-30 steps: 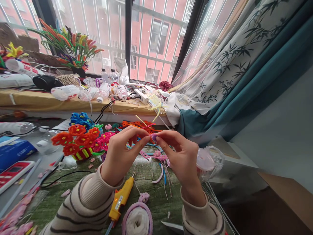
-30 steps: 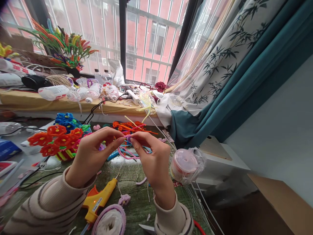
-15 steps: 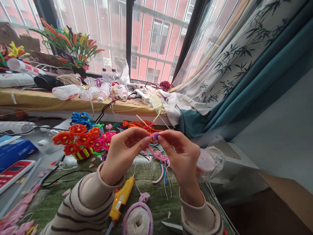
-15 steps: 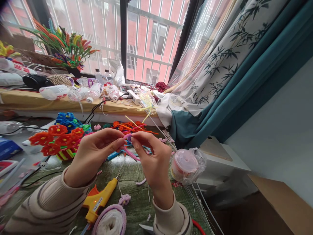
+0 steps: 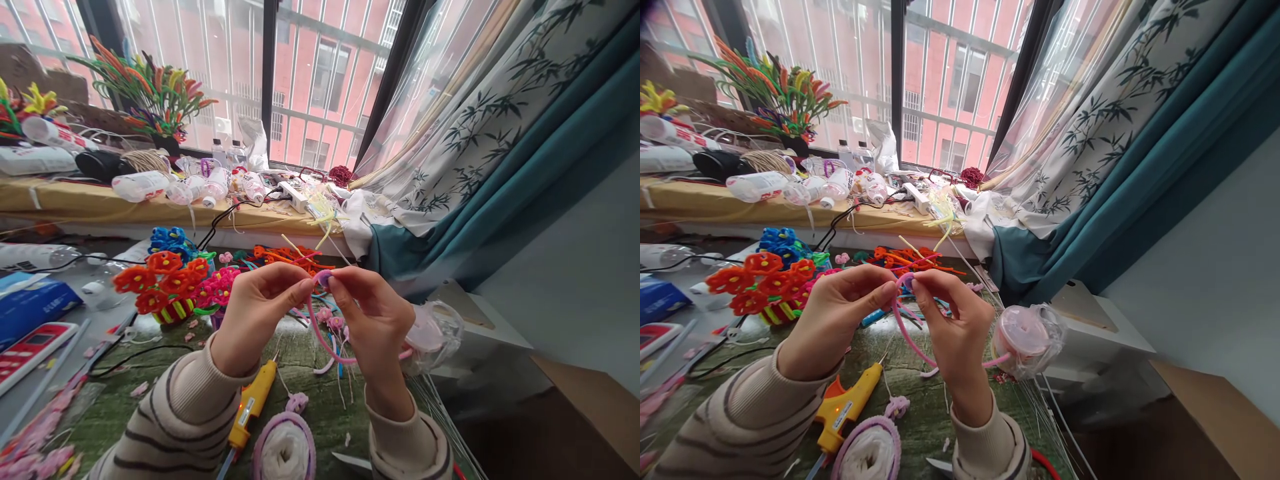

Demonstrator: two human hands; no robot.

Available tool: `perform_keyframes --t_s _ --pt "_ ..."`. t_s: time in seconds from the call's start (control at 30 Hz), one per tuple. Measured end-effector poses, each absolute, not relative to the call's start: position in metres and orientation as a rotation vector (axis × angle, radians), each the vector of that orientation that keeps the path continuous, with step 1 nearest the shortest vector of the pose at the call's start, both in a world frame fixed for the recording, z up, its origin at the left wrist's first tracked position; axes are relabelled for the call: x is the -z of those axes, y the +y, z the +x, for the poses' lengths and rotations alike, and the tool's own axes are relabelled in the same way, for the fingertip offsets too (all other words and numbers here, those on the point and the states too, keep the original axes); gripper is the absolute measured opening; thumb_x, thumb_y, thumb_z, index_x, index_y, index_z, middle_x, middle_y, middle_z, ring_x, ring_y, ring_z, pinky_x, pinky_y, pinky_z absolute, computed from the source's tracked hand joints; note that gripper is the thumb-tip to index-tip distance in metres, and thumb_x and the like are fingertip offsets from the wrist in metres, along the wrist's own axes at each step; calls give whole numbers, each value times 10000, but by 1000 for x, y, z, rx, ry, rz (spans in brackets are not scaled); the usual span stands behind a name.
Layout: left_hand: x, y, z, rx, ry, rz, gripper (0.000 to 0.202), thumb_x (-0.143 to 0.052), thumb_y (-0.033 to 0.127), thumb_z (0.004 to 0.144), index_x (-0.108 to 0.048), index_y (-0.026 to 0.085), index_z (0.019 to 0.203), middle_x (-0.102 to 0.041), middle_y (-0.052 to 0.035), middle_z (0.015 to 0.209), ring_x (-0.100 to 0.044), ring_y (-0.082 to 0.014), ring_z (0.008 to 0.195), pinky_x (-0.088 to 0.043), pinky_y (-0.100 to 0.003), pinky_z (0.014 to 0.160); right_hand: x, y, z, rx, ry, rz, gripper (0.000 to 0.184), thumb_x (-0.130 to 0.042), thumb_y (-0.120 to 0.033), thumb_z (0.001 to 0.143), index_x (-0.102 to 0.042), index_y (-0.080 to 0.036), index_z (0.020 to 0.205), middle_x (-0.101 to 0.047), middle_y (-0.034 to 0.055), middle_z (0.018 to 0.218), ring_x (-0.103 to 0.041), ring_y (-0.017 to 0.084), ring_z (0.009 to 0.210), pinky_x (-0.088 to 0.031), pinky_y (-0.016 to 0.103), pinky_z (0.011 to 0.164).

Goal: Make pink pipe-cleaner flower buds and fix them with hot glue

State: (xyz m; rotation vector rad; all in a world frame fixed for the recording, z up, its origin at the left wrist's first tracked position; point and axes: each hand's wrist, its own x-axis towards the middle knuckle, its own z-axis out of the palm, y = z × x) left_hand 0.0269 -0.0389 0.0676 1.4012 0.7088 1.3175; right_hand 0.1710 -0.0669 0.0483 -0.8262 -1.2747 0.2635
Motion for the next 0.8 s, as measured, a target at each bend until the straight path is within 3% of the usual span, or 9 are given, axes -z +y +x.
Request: perform_keyframes --t_s 0.2,0.53,0.8 --pt "-72 -39 23 -1267 696 1475 139 -813 255 709 -760 153 786 -746 -22 769 -659 -118 698 -539 -171 652 -47 -67 169 -248 -1266 -818 100 -695 -172 837 -721 -224 919 -759 -2 846 -729 156 742 -628 282 699" --pt "-72 -46 29 -1371 685 1377 106 -821 236 700 -757 164 743 -716 7 670 -631 -87 609 -510 -134 561 -47 -69 162 -243 -1200 -784 103 -719 -153 813 -723 -211 897 -752 -2 812 -721 146 716 -625 257 662" --pt "-71 -51 34 -1406 708 1333 126 -828 253 692 -755 161 738 -712 -5 647 -624 -102 561 -517 -170 526 -46 -70 159 -272 -1155 -817 76 -721 -193 815 -714 -210 889 -756 19 822 -725 172 725 -629 295 665"
